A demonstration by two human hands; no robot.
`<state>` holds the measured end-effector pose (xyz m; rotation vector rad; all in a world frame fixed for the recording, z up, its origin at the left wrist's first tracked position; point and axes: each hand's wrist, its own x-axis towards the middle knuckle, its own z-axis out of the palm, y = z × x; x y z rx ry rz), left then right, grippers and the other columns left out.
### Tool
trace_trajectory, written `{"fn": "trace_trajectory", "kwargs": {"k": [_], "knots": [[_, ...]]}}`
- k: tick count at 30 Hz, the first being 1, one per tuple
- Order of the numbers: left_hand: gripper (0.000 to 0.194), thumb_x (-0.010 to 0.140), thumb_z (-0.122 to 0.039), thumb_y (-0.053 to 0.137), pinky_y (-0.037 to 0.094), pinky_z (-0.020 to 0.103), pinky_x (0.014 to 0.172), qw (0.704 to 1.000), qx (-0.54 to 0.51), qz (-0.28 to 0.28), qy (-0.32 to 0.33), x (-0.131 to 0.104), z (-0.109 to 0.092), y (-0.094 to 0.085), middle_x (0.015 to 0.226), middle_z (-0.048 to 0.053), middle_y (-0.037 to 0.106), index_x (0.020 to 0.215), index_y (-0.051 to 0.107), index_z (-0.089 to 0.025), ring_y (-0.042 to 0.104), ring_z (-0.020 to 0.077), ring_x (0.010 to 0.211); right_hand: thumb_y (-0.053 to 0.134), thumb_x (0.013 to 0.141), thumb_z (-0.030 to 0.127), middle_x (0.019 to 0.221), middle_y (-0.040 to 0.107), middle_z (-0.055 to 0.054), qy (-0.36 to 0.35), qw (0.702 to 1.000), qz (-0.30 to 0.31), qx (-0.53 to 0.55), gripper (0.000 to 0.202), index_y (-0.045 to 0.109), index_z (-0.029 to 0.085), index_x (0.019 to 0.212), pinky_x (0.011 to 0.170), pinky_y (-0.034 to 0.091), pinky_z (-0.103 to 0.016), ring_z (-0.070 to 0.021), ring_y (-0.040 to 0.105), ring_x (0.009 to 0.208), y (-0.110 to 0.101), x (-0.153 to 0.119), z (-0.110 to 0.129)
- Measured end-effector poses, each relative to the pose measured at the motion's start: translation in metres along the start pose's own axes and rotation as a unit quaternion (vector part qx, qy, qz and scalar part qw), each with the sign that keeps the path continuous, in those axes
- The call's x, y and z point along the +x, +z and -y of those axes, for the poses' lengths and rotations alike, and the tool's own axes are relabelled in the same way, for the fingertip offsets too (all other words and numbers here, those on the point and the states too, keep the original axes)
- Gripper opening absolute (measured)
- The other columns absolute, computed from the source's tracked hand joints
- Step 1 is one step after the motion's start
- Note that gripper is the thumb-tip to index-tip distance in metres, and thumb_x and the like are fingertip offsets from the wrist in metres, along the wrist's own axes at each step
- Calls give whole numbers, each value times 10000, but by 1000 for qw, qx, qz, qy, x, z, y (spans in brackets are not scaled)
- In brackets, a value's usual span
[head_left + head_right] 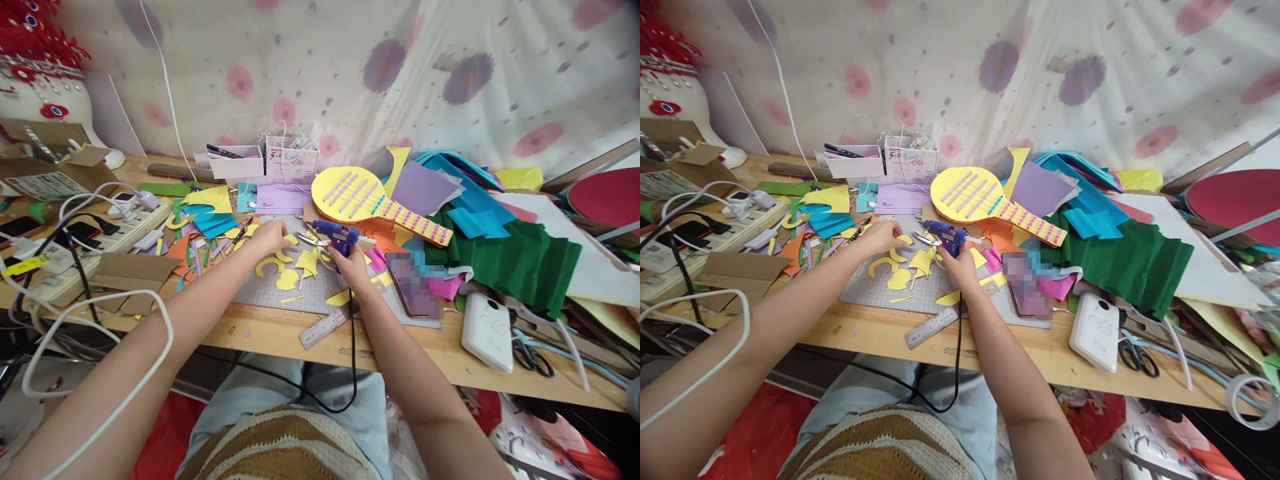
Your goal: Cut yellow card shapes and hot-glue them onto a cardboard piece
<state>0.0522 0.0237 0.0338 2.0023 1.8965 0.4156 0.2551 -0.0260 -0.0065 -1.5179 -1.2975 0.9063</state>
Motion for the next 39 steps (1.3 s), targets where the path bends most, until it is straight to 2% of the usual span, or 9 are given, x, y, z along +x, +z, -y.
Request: {"fn": "trace_trajectory", "kwargs": {"k": [3, 6, 8, 10, 16, 21, 26, 33, 39], "knots": [[122, 566, -164, 669, 459, 269, 611, 986, -164, 19, 15, -5, 4, -2, 669, 34, 651, 649, 580, -161, 612, 187, 686, 640, 636, 450, 845, 651, -47, 8, 996, 6, 90, 384, 542, 185, 895, 657, 526, -341, -188, 635, 757, 2, -2, 4], [157, 610, -175, 673, 495, 272, 590, 916, -391, 82, -19, -16, 8, 2, 636, 29, 649, 723, 569, -142, 621, 164, 639, 644, 649, 437, 859, 650, -30, -3, 981, 16, 194, 356, 508, 200, 877, 651, 528, -309, -162, 643, 759, 3, -6, 10], [198, 617, -194, 698, 512, 266, 597, 868, -490, 71, -42, -24, 9, 8, 656, 27, 656, 742, 556, -135, 625, 144, 624, 646, 654, 455, 868, 647, -27, -15, 970, 39, 238, 360, 495, 207, 868, 674, 531, -319, -161, 649, 770, 5, -8, 12], [246, 593, -207, 736, 518, 252, 574, 839, -538, 55, -63, -32, 9, 17, 643, 15, 647, 728, 544, -134, 619, 128, 592, 648, 655, 469, 871, 647, -28, -28, 964, 58, 259, 370, 495, 212, 871, 715, 531, -344, -167, 651, 788, 9, -10, 13], [275, 600, -218, 755, 530, 247, 570, 811, -577, 73, -57, -40, 4, 35, 681, 19, 644, 753, 550, -120, 627, 125, 620, 705, 586, 408, 846, 664, -46, -41, 989, 39, 139, 377, 545, 191, 851, 806, 498, -408, -199, 636, 788, 26, -9, 7], [257, 625, -198, 739, 531, 246, 586, 789, -607, 76, -58, -42, 2, 33, 684, 19, 645, 759, 534, -121, 640, 136, 662, 691, 574, 367, 828, 671, -35, -39, 995, 34, 90, 368, 548, 199, 868, 800, 498, -416, -211, 640, 790, 28, -9, 2], [239, 653, -206, 718, 533, 263, 622, 788, -607, 87, -56, -45, 2, 30, 703, 30, 656, 780, 533, -125, 644, 141, 693, 692, 572, 343, 775, 660, -25, -25, 998, 34, 50, 371, 545, 193, 878, 770, 500, -410, -211, 639, 743, 25, -11, 3], [272, 634, -233, 728, 532, 298, 686, 760, -640, 112, -15, -46, 4, 29, 750, 34, 657, 809, 555, -118, 646, 147, 729, 691, 569, 347, 798, 658, -28, -34, 997, 15, 60, 373, 524, 201, 869, 783, 501, -409, -205, 635, 754, 25, -11, 5], [262, 598, -185, 745, 536, 245, 624, 769, -630, 100, -36, -45, 3, 30, 718, 12, 649, 778, 571, -108, 635, 113, 658, 683, 579, 304, 799, 657, -41, -44, 996, 20, 71, 343, 547, 179, 867, 789, 496, -405, -203, 634, 754, 24, -12, 4]]}}
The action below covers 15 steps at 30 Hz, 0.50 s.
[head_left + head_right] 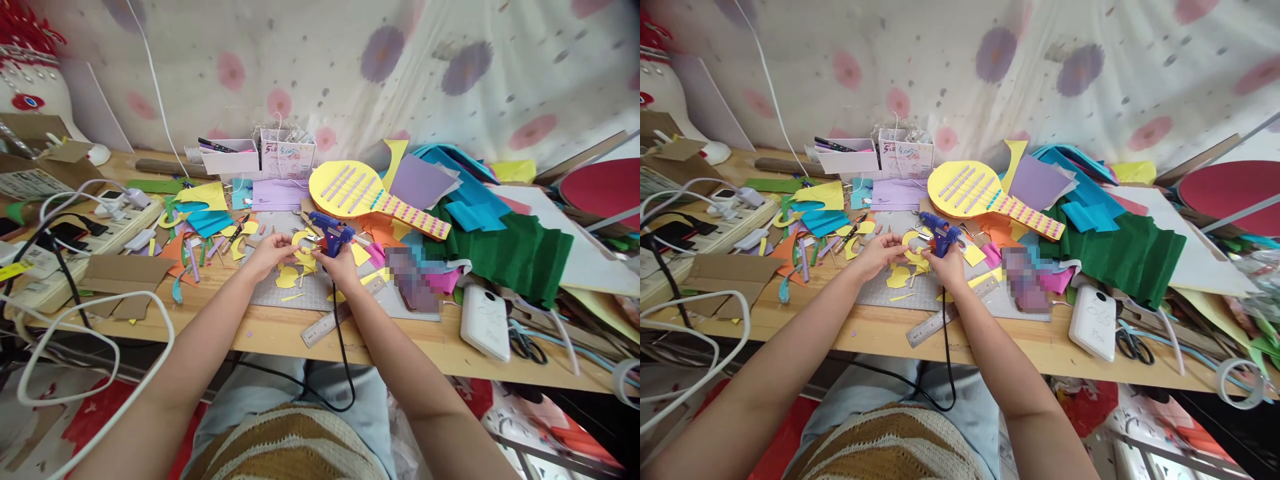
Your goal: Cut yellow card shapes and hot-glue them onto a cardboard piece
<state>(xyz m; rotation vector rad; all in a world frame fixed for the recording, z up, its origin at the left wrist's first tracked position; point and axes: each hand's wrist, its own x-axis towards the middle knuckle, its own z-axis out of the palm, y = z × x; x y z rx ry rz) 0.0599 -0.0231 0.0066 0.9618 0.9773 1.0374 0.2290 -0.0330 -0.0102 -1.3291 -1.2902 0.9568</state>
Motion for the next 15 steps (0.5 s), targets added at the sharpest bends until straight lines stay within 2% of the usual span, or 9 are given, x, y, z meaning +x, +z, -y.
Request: {"fn": "trace_trajectory", "kwargs": {"k": [6, 15], "knots": [[254, 592, -188, 755, 538, 245, 603, 999, 22, -15, -19, 0, -1, 0, 695, 11, 642, 740, 564, -109, 625, 109, 625, 695, 564, 330, 847, 660, -40, 5, 1000, -7, -1, 363, 552, 184, 865, 789, 498, -392, -197, 632, 772, 0, 0, -2], [251, 591, -197, 757, 539, 256, 637, 1000, 22, 1, -18, 0, -1, -1, 706, 3, 631, 730, 566, -113, 617, 103, 644, 694, 556, 362, 850, 667, -42, 6, 1000, -16, -8, 381, 542, 190, 860, 778, 501, -386, -190, 629, 757, 0, 2, -3]]}}
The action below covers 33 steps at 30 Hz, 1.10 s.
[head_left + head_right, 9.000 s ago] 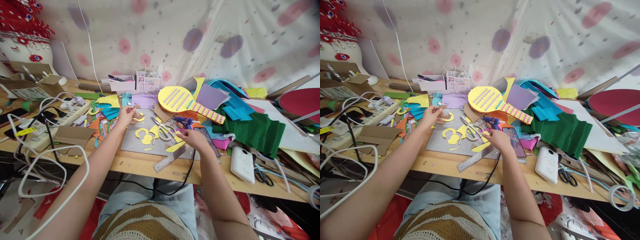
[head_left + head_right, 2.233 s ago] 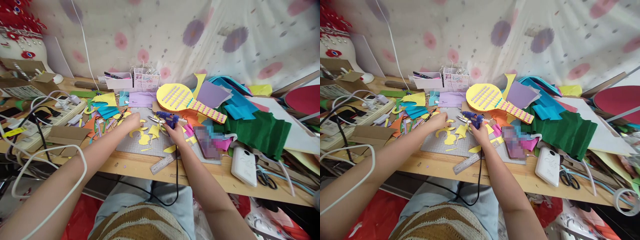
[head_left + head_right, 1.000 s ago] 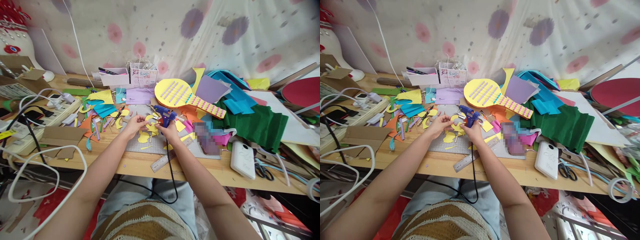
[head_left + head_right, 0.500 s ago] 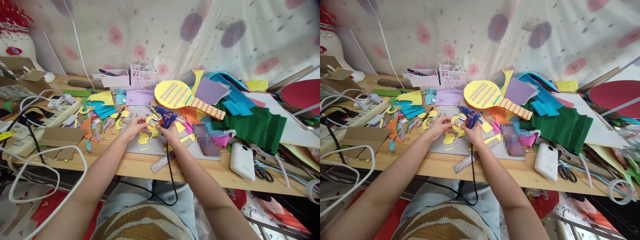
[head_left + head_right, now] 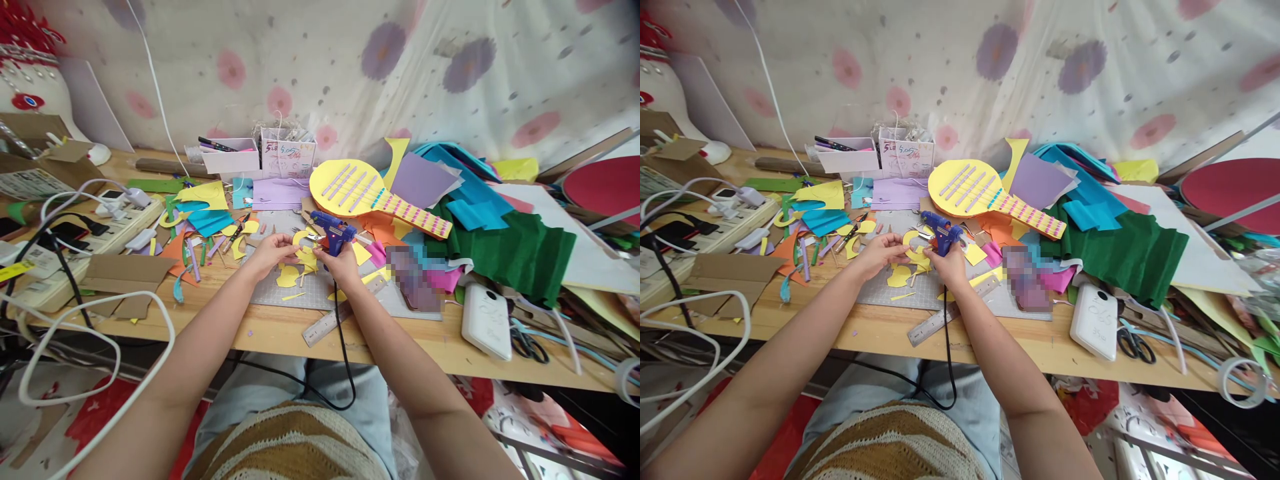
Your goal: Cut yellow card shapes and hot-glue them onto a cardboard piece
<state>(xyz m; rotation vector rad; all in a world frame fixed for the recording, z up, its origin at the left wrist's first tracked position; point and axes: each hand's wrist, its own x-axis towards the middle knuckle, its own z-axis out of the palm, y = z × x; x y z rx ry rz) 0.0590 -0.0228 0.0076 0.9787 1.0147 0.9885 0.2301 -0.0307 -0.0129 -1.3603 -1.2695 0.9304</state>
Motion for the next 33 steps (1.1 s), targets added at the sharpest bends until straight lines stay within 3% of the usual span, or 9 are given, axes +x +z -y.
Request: {"fn": "trace_trajectory", "kwargs": {"k": [8, 13, 19, 23, 25, 29, 33], "knots": [[237, 602, -187, 742, 534, 288, 657, 1000, -7, 2, -2, -1, -1, 0, 724, 14, 632, 737, 562, -114, 622, 118, 653, 686, 572, 362, 841, 669, -56, -10, 1000, 4, -3, 365, 555, 180, 859, 781, 500, -394, -196, 631, 756, -1, -1, 1], [351, 568, -243, 757, 531, 314, 656, 1000, -3, 17, 22, 0, 1, -1, 784, 30, 650, 846, 572, -137, 626, 148, 719, 690, 565, 374, 857, 667, -63, -3, 1000, 9, -3, 382, 545, 178, 860, 776, 502, -392, -200, 634, 773, -1, -1, 2], [340, 545, -263, 752, 497, 306, 635, 985, 110, -101, 89, 11, 9, -6, 737, 2, 632, 799, 557, -148, 587, 131, 643, 657, 594, 411, 846, 642, -37, 26, 999, -4, 36, 420, 474, 194, 904, 669, 532, -362, -180, 639, 676, 2, 0, -1], [159, 671, -302, 664, 449, 309, 768, 929, 304, -161, 138, 11, 9, -12, 665, -10, 631, 749, 594, -182, 580, 132, 659, 648, 613, 407, 862, 626, -43, 25, 997, -35, 62, 377, 477, 199, 878, 641, 544, -347, -178, 629, 696, 1, 2, -1], [156, 774, -336, 548, 427, 290, 767, 897, 372, -184, 155, 9, 5, -15, 661, 0, 640, 737, 608, -197, 584, 139, 670, 650, 618, 423, 846, 620, -39, 25, 995, -47, 83, 376, 477, 203, 869, 618, 544, -330, -175, 622, 712, 0, 2, 1], [298, 854, -380, 390, 409, 263, 705, 866, 384, -268, 176, 4, -2, -23, 788, 23, 674, 805, 628, -206, 591, 154, 731, 621, 656, 461, 722, 599, -3, 30, 994, -33, 103, 351, 487, 205, 854, 583, 524, -293, -135, 589, 619, -3, -2, 10], [307, 833, -409, 428, 397, 258, 782, 848, 330, -346, 229, 9, -5, -34, 825, 42, 662, 879, 643, -194, 566, 176, 877, 597, 681, 477, 593, 555, 26, 27, 994, -14, 107, 322, 519, 191, 807, 545, 482, -267, -97, 519, 496, -5, -6, 16]]}}
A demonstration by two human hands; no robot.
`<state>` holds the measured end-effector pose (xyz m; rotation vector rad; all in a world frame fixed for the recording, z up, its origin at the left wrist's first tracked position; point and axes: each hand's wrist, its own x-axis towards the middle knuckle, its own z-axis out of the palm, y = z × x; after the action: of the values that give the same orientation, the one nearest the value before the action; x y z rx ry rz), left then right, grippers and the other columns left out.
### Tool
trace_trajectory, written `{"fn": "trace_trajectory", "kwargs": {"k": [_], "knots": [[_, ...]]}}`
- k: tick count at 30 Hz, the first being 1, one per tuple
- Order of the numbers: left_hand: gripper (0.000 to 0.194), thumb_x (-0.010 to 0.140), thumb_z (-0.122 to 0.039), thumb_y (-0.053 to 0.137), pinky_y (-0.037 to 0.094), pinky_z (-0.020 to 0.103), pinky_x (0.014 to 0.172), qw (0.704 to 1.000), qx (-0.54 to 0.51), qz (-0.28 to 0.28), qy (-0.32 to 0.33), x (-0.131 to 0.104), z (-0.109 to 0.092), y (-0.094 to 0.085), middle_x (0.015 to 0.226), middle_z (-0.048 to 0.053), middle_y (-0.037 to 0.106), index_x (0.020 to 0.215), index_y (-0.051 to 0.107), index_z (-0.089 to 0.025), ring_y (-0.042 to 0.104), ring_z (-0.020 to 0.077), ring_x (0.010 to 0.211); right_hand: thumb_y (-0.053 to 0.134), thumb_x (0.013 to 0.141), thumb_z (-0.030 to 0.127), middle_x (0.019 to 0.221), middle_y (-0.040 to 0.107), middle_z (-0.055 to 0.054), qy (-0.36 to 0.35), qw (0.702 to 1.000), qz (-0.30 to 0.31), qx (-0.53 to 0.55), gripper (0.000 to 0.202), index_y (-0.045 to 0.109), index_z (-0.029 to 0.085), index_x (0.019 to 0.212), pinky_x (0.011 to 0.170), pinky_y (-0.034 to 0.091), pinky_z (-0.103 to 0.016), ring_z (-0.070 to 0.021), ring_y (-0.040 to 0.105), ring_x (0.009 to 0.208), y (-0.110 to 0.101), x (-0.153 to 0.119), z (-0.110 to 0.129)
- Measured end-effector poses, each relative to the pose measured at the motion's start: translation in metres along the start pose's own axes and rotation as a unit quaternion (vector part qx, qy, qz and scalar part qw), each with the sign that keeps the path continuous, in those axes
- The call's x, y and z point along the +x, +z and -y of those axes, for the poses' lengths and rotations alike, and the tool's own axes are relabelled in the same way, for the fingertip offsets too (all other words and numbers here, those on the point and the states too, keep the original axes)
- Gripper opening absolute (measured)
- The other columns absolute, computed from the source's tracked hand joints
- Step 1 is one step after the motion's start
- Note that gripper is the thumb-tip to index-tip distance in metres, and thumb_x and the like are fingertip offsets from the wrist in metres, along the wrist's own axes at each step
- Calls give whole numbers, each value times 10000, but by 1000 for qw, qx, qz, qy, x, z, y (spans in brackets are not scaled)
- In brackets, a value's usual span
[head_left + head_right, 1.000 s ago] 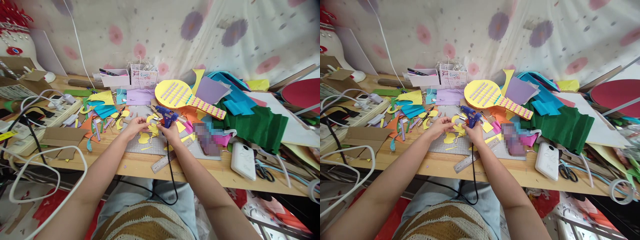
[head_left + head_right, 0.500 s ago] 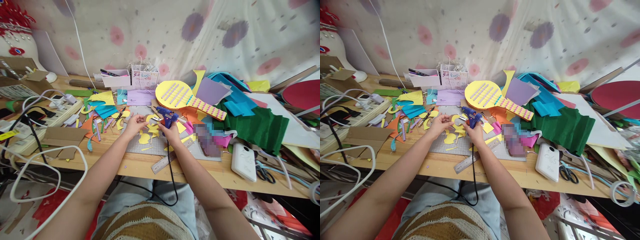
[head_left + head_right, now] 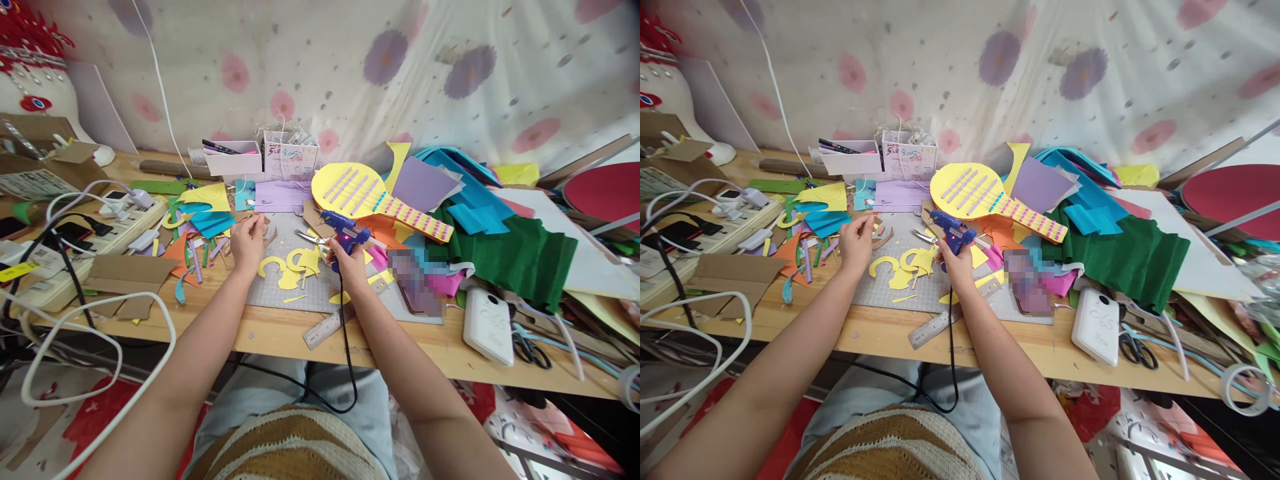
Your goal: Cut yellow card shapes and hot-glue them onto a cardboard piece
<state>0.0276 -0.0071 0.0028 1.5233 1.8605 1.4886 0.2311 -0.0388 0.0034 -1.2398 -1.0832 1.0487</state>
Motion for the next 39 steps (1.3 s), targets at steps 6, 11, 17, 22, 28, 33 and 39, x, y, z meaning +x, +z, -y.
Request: {"fn": "trace_trajectory", "kwargs": {"k": [6, 11, 17, 22, 28, 33, 39], "knots": [[226, 788, -318, 525, 362, 188, 475, 922, -311, 113, -200, 6, -2, 2, 648, 11, 592, 860, 626, -129, 516, 89, 563, 632, 658, 487, 568, 544, 29, -2, 998, 58, 27, 327, 530, 183, 723, 464, 404, -222, -70, 454, 449, -2, 1, 1], [205, 839, -147, 419, 357, 162, 390, 804, -450, 224, -317, 2, -12, 2, 602, 16, 584, 874, 610, -77, 494, 59, 455, 644, 656, 506, 500, 481, 46, 16, 998, 62, 26, 345, 535, 180, 690, 423, 324, -195, -53, 400, 421, -10, 5, 1], [205, 837, -102, 439, 477, 209, 429, 783, -434, 310, -319, -4, -14, 3, 686, 45, 629, 936, 614, -61, 585, 103, 524, 594, 665, 587, 459, 448, 35, 23, 995, 72, -58, 424, 532, 169, 629, 416, 307, -212, -62, 382, 406, -19, 7, 4], [177, 815, -127, 522, 520, 227, 479, 793, -432, 321, -285, -7, -13, 3, 715, 36, 621, 948, 626, -75, 608, 112, 594, 554, 668, 635, 447, 440, 33, 26, 983, 95, -155, 482, 552, 154, 631, 423, 317, -214, -66, 380, 399, -20, 6, 4], [133, 768, -204, 617, 504, 208, 479, 810, -419, 315, -264, -8, -11, 5, 730, 29, 621, 836, 642, -93, 586, 94, 584, 539, 678, 637, 461, 480, 9, 23, 970, 81, -227, 496, 564, 145, 623, 470, 356, -215, -85, 439, 438, -19, 6, 1], [181, 736, -241, 656, 500, 209, 500, 812, -416, 323, -252, -8, -8, 6, 738, 29, 625, 856, 651, -105, 586, 99, 617, 527, 688, 639, 467, 512, -12, 19, 963, 78, -259, 501, 581, 144, 638, 517, 389, -229, -122, 515, 494, -21, 7, 1], [196, 725, -254, 668, 497, 212, 502, 813, -416, 321, -252, -8, -10, 4, 735, 29, 620, 859, 657, -111, 583, 100, 620, 509, 682, 665, 478, 532, -21, 20, 958, 74, -276, 528, 593, 144, 672, 524, 395, -239, -139, 534, 514, -21, 8, 0]]}}
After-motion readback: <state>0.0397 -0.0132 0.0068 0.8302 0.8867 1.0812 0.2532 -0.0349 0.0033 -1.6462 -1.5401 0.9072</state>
